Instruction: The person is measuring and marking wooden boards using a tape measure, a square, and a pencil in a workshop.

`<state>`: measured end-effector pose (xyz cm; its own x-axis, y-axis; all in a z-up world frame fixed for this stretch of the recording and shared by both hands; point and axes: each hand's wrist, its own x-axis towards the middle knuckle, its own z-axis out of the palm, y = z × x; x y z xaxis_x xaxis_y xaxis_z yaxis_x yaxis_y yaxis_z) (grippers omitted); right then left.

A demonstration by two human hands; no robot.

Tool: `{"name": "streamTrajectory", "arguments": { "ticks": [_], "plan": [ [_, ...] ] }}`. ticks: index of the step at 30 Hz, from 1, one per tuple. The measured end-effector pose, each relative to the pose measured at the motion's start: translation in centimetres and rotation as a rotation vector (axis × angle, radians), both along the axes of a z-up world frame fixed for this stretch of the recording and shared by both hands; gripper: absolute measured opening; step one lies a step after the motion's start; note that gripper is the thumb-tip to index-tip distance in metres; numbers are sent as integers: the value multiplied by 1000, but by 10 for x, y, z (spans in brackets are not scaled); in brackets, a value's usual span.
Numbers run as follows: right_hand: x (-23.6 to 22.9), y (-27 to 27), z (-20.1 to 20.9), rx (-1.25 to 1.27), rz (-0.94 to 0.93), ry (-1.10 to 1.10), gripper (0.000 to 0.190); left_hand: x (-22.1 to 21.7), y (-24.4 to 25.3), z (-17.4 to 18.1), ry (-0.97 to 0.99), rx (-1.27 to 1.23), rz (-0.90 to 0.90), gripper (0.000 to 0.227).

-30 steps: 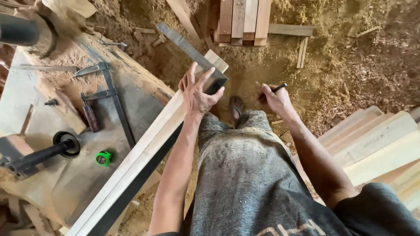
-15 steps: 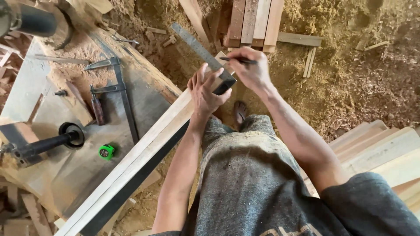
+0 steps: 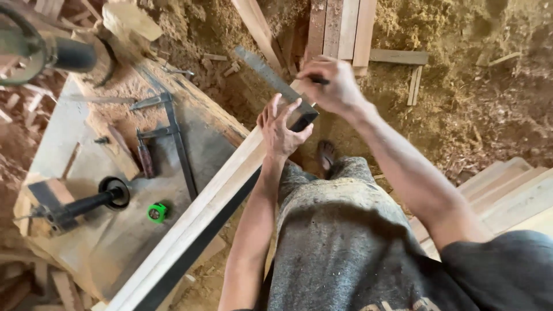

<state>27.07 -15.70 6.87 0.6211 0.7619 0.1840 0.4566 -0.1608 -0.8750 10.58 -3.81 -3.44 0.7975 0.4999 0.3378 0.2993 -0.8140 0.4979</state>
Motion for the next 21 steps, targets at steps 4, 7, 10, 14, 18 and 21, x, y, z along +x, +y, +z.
{"name": "streamTrajectory", "arguments": {
  "ticks": [4, 7, 10, 14, 18, 21],
  "plan": [
    [-5, -18, -15, 9, 1, 65, 12, 0, -2, -2, -21, 2, -2, 78],
    [-4, -64, -12, -182, 108, 84, 18, 2, -4, 9, -37, -16, 13, 74],
    [-10, -67, 6, -181, 41, 115, 11, 0, -4, 6, -38, -18, 9, 73],
    [-17, -13, -6, 147, -220, 151, 11, 2, -1, 8, -34, -14, -4, 77],
    [-16, -18, -18, 135, -107, 169, 10, 0, -1, 6, -27, -20, -5, 76],
    [-20, -70, 8, -99, 91, 72, 10, -2, -2, 7, 4, -18, 19, 71]
  ]
}}
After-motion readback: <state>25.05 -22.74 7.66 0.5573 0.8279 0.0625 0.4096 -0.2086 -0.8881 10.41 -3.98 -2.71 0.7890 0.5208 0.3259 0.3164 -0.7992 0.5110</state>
